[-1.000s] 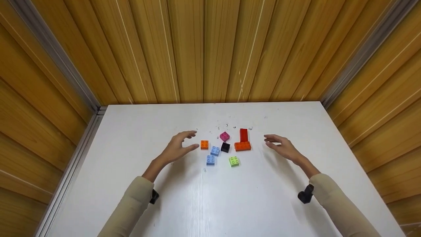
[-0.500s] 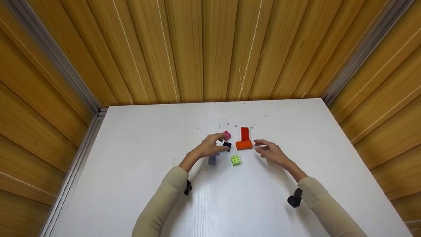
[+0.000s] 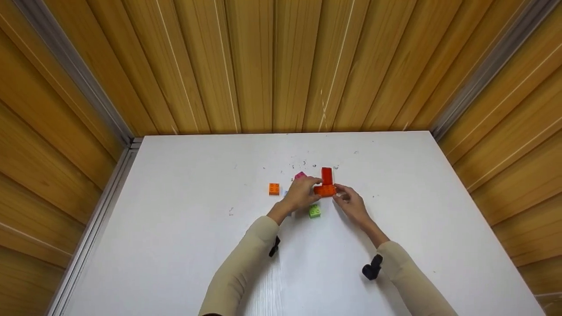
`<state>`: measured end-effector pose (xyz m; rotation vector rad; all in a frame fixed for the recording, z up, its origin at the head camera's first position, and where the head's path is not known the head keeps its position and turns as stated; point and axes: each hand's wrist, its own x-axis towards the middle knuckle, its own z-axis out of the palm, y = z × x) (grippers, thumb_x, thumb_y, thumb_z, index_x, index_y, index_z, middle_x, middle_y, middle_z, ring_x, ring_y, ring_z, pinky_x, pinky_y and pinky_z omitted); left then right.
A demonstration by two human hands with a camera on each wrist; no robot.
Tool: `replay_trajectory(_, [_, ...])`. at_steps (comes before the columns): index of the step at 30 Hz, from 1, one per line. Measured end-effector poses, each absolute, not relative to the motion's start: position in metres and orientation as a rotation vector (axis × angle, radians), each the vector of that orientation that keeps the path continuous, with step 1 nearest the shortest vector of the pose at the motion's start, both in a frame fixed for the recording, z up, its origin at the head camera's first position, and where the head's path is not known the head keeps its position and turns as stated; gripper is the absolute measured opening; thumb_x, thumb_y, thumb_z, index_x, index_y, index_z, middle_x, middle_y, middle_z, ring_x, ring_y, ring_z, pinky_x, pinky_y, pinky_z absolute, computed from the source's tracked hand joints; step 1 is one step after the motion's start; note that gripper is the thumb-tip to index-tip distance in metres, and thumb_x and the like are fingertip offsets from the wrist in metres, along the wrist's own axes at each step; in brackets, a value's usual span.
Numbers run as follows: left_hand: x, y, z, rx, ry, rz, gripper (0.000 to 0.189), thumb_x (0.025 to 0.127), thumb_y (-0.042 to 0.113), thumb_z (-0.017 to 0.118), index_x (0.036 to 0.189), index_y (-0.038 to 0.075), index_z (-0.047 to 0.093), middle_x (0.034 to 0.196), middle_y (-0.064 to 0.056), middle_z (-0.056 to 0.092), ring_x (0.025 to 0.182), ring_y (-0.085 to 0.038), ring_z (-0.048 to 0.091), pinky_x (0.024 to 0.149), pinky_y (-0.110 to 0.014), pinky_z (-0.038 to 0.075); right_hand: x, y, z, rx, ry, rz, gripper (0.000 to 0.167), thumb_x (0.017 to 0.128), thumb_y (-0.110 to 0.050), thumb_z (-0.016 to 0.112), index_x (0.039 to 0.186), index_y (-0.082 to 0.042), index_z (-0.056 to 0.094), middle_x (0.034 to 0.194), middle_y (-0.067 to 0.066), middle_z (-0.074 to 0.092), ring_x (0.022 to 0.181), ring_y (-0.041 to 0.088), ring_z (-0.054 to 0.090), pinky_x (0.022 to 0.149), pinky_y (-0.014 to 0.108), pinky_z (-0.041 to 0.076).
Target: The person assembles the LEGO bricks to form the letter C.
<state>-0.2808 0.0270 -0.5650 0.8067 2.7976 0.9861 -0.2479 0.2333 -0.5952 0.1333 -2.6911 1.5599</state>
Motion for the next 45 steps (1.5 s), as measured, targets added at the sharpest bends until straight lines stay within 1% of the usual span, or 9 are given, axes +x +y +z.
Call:
replay_trajectory(4, [-0.279,0.032,-0.568,0.788,2.849,0.855,0.047,0.094,0.021,0.075,0.138,0.007,0.063,0.132,-0.008,0.07,0.12,-0.024,0.061,0.112,-0.044,0.041,-0.246,0.231,-0.598,0.122,-2.67,1.557,0.042,0.098,-0.004,0.065,0.139,0.005,0.057,0.129,0.025,0.065,0.102,0.025,0.062,0.092,0.023,0.048])
replay_trajectory(9, [-0.279,0.037,-0.57,0.735,2.881,0.751,0.047,0.096,0.023,0.072,0.14,0.01,0.061,0.136,-0.008,0.066,0.128,-0.026,0.055,0.12,-0.047,0.031,-0.246,0.231,-0.591,0.125,-2.649,1.587,0.04,0.099,-0.003,0.063,0.137,0.007,0.058,0.128,0.028,0.066,0.105,0.034,0.065,0.088,0.016,0.047])
replay_trajectory(13, [-0.278,0.037,-0.574,0.711,2.9,0.768,0.041,0.097,0.022,0.071,0.136,0.01,0.065,0.132,-0.008,0.068,0.125,-0.026,0.055,0.118,-0.047,0.031,-0.243,0.229,-0.586,0.142,-2.679,1.589,0.039,0.1,-0.005,0.063,0.136,0.009,0.058,0.127,0.029,0.066,0.108,0.04,0.066,0.088,0.016,0.048])
replay_trajectory(19, [-0.274,0.034,-0.574,0.734,2.907,0.845,0.039,0.097,0.019,0.07,0.135,0.009,0.066,0.131,-0.009,0.068,0.124,-0.026,0.056,0.119,-0.048,0.031,-0.242,0.229,-0.582,0.152,-2.725,1.568,0.039,0.099,-0.005,0.064,0.136,0.008,0.058,0.128,0.029,0.066,0.111,0.041,0.066,0.09,0.022,0.052])
replay_trajectory(24, [-0.271,0.027,-0.568,0.779,2.921,0.893,0.04,0.097,0.022,0.071,0.134,0.01,0.066,0.13,-0.009,0.068,0.125,-0.026,0.058,0.115,-0.047,0.035,-0.244,0.227,-0.574,0.119,-2.689,1.631,0.042,0.097,-0.005,0.067,0.137,0.006,0.059,0.127,0.028,0.066,0.112,0.042,0.067,0.085,0.015,0.051])
replay_trajectory(28, [-0.266,0.018,-0.562,0.81,2.925,0.969,0.037,0.096,0.023,0.072,0.131,0.011,0.068,0.128,-0.008,0.069,0.124,-0.024,0.059,0.108,-0.045,0.039,-0.242,0.223,-0.568,0.102,-2.664,1.682,0.047,0.094,-0.004,0.07,0.139,0.004,0.058,0.123,0.027,0.066,0.11,0.037,0.066,0.08,0.012,0.049])
replay_trajectory(32, [-0.259,0.008,-0.558,0.848,2.894,1.067,0.036,0.095,0.021,0.073,0.129,0.01,0.069,0.126,-0.007,0.07,0.122,-0.025,0.059,0.105,-0.044,0.043,-0.238,0.218,-0.564,0.143,-2.654,1.699,0.05,0.092,-0.005,0.073,0.14,0.004,0.058,0.12,0.024,0.065,0.105,0.028,0.066,0.082,0.014,0.049])
replay_trajectory(39, [-0.239,-0.017,-0.557,0.94,2.868,1.256,0.036,0.091,0.016,0.077,0.125,0.007,0.071,0.123,-0.01,0.071,0.112,-0.027,0.061,0.097,-0.042,0.048,-0.225,0.207,-0.562,0.298,-2.672,1.736,0.047,0.092,-0.011,0.075,0.136,0.0,0.063,0.116,0.019,0.065,0.099,0.016,0.063,0.085,0.019,0.051])
replay_trajectory(45, [-0.208,-0.05,-0.567,1.014,2.851,1.272,0.035,0.088,0.011,0.079,0.121,0.005,0.072,0.116,-0.011,0.073,0.106,-0.028,0.062,0.091,-0.04,0.049,-0.2,0.189,-0.565,0.463,-2.746,1.722,0.043,0.091,-0.014,0.077,0.13,0.0,0.066,0.109,0.018,0.069,0.093,0.013,0.064,0.081,0.021,0.054])
